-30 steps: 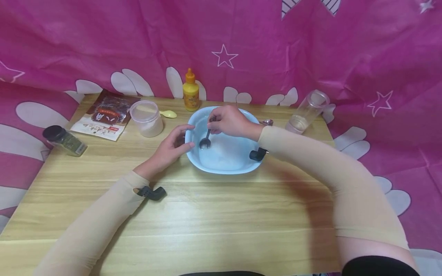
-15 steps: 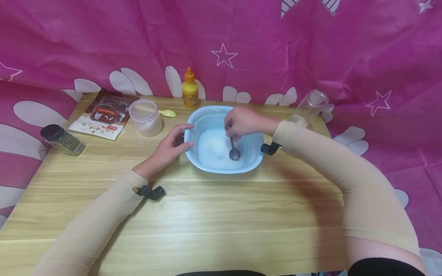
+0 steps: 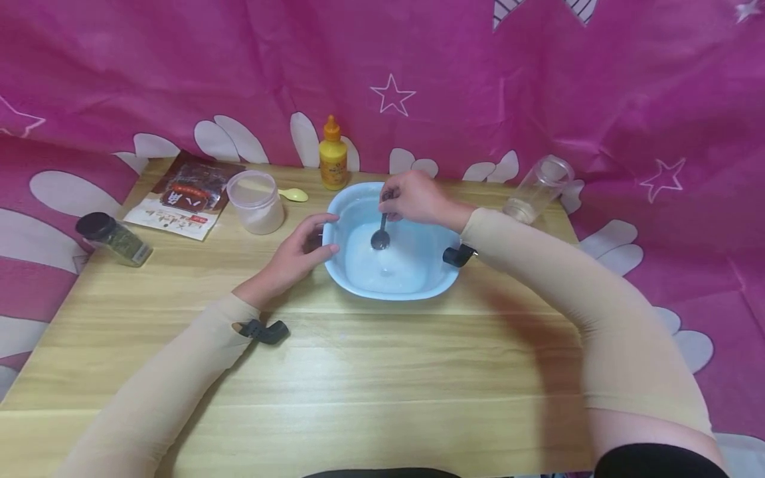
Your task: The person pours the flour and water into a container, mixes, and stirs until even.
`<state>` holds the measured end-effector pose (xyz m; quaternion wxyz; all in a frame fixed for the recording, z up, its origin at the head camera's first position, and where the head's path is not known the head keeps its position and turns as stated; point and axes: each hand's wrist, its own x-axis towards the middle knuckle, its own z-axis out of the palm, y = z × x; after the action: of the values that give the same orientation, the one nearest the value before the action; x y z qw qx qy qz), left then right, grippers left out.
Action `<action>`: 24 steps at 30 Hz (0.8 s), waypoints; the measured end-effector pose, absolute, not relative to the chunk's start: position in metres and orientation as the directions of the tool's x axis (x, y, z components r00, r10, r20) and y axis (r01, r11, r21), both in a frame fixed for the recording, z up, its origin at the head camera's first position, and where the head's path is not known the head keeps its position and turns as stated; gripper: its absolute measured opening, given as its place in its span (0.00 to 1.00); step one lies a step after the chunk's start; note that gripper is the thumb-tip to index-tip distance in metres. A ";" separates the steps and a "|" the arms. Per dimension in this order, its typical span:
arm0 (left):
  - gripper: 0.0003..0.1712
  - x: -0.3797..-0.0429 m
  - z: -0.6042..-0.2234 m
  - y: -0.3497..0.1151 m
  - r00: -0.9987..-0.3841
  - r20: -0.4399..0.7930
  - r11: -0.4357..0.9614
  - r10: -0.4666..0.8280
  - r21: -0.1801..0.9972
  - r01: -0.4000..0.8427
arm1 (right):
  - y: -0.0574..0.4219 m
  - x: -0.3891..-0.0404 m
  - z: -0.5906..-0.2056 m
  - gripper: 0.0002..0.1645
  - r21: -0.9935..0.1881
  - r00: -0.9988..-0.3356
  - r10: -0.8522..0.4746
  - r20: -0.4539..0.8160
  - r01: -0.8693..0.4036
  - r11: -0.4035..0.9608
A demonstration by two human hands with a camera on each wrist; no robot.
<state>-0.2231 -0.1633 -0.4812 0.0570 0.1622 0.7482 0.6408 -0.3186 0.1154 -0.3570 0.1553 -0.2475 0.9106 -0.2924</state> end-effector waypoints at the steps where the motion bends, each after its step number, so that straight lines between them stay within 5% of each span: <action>1: 0.34 -0.223 -0.481 -0.163 -0.940 0.123 0.128 0.318 0.977 0.171 | 0.118 -0.320 -0.356 0.05 -0.577 -0.840 -0.529 -0.120 -0.374 0.726; 5: 0.34 -0.223 -0.480 -0.162 -0.940 0.127 0.134 0.318 0.975 0.177 | 0.125 -0.321 -0.352 0.04 -0.508 -0.838 -0.515 -0.181 -0.368 0.779; 10: 0.34 -0.223 -0.481 -0.162 -0.941 0.126 0.133 0.314 0.976 0.175 | 0.121 -0.313 -0.355 0.03 -0.618 -0.709 -0.600 -0.371 -0.293 0.729; 13: 0.34 -0.222 -0.482 -0.163 -0.942 0.126 0.127 0.313 0.977 0.173 | 0.114 -0.310 -0.359 0.04 -0.682 -0.661 -0.647 -0.380 -0.272 0.679; 20: 0.34 -0.222 -0.482 -0.163 -0.942 0.125 0.120 0.311 0.978 0.169 | 0.118 -0.323 -0.359 0.05 -0.685 -0.822 -0.519 -0.235 -0.239 0.689; 24: 0.34 -0.223 -0.481 -0.163 -0.940 0.129 0.128 0.315 0.976 0.176 | 0.128 -0.327 -0.356 0.04 -0.629 -0.844 -0.470 -0.259 -0.222 0.745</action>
<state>-0.2233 -0.1626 -0.4809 0.0541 0.1639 0.7490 0.6397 -0.3270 0.1280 -0.3556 0.2051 -0.1897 0.9113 -0.3026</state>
